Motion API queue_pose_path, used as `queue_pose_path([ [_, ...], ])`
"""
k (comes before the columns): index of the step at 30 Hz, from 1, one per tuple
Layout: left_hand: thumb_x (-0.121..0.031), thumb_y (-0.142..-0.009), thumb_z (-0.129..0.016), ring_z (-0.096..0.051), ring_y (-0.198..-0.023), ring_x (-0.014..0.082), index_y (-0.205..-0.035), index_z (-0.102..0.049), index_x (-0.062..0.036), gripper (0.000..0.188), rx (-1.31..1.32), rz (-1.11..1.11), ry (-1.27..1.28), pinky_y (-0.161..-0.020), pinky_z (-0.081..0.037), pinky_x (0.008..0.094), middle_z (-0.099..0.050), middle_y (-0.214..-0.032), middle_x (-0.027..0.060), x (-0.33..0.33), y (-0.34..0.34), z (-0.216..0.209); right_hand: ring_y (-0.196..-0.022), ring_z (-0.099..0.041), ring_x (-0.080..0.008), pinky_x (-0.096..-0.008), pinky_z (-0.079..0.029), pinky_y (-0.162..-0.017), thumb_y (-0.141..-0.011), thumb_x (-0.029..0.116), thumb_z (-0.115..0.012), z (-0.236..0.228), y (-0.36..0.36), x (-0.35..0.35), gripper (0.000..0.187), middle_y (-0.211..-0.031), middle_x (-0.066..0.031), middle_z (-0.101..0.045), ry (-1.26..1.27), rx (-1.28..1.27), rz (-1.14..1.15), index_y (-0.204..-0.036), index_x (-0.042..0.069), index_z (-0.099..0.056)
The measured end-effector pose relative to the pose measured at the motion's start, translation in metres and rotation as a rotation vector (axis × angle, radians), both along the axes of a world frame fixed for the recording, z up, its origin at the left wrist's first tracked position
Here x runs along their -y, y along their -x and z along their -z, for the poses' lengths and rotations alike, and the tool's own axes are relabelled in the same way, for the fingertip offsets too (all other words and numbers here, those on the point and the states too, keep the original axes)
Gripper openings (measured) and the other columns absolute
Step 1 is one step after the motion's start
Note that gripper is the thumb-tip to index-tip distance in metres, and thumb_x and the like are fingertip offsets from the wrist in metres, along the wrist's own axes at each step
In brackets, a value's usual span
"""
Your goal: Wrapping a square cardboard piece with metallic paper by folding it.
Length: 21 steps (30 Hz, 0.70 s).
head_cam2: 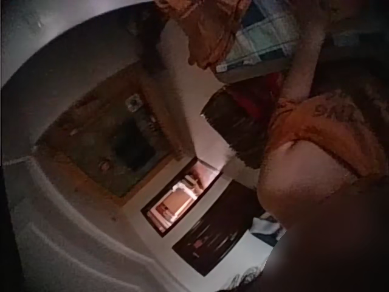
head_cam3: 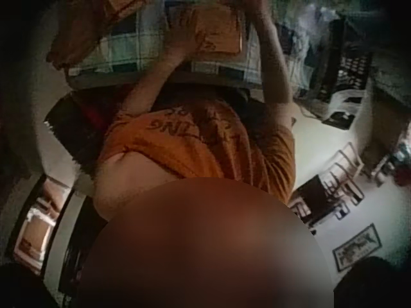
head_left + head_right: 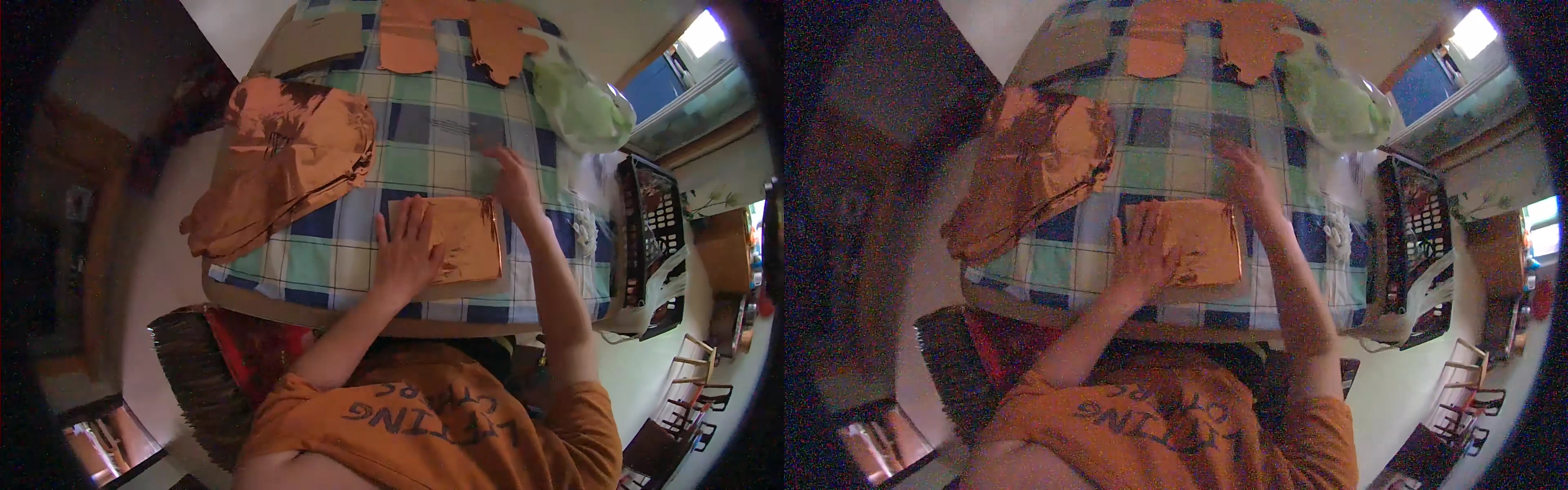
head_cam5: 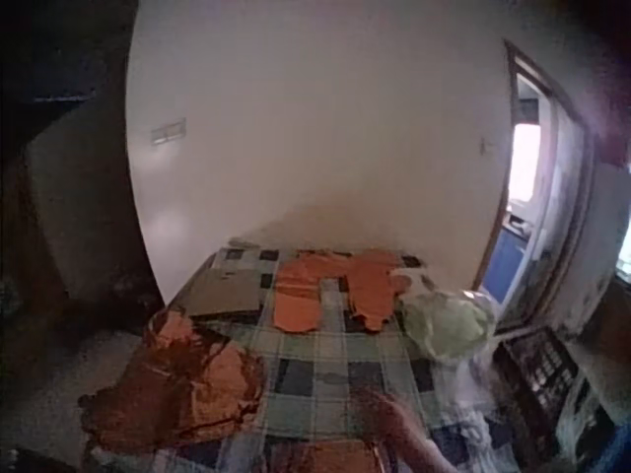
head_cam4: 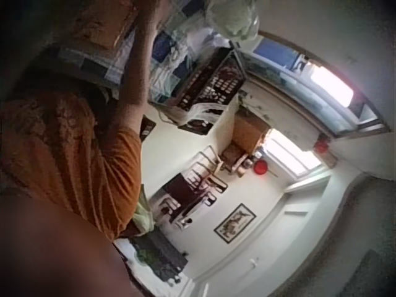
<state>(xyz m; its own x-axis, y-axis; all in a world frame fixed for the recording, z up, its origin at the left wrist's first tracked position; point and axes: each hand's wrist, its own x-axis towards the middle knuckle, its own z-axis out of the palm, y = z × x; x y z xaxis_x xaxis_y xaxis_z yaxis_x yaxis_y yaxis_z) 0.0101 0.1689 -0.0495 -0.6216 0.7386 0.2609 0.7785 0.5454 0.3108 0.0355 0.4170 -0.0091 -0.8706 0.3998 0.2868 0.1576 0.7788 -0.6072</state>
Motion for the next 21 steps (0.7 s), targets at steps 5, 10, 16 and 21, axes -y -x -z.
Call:
queue_pose_path([
  [5,-0.034,-0.085,-0.058,-0.023,-0.142,0.0288,-0.138,-0.041,-0.0041,0.063,0.035,0.012,-0.046,-0.110,-0.012,0.0635,-0.028,-0.151,0.0143,-0.002,-0.001,-0.007,-0.092,-0.059,-0.0401,-0.0424,-0.049,-0.079,-0.090,0.019,-0.053,-0.003,-0.072,0.035,0.020,-0.103,-0.0195,-0.062,-0.217,0.414,0.236,-0.097,0.003,-0.061],
  [10,-0.035,-0.086,-0.057,-0.023,-0.142,0.0292,-0.140,-0.038,-0.0039,0.064,0.021,0.024,-0.050,-0.110,-0.012,0.0632,-0.029,-0.151,0.0146,-0.004,-0.001,-0.009,-0.075,-0.063,-0.0297,-0.0365,-0.049,-0.069,-0.087,0.025,-0.063,0.007,-0.084,0.041,0.025,-0.081,-0.0156,-0.064,-0.010,0.203,0.311,-0.092,0.000,-0.059],
  [16,-0.030,-0.088,-0.059,-0.025,-0.141,0.0303,-0.139,-0.040,-0.0068,0.059,0.202,0.068,-0.179,-0.110,-0.015,0.0628,-0.031,-0.149,0.0151,-0.005,0.005,-0.027,-0.057,-0.052,-0.0076,-0.0255,-0.041,-0.051,-0.089,0.018,-0.065,0.027,-0.108,0.046,0.018,-0.068,-0.0019,-0.061,0.693,0.136,0.333,-0.087,0.001,-0.057],
  [21,-0.020,-0.091,-0.055,-0.037,-0.134,0.0345,-0.136,-0.044,-0.0096,0.048,0.148,0.152,-0.402,-0.108,-0.025,0.0555,-0.043,-0.142,0.0160,-0.041,0.067,-0.041,-0.066,-0.055,-0.0096,-0.0253,-0.043,-0.057,-0.088,0.014,-0.067,-0.011,-0.133,0.051,0.017,-0.073,-0.0021,-0.061,0.951,0.008,0.359,-0.090,0.000,-0.058],
])
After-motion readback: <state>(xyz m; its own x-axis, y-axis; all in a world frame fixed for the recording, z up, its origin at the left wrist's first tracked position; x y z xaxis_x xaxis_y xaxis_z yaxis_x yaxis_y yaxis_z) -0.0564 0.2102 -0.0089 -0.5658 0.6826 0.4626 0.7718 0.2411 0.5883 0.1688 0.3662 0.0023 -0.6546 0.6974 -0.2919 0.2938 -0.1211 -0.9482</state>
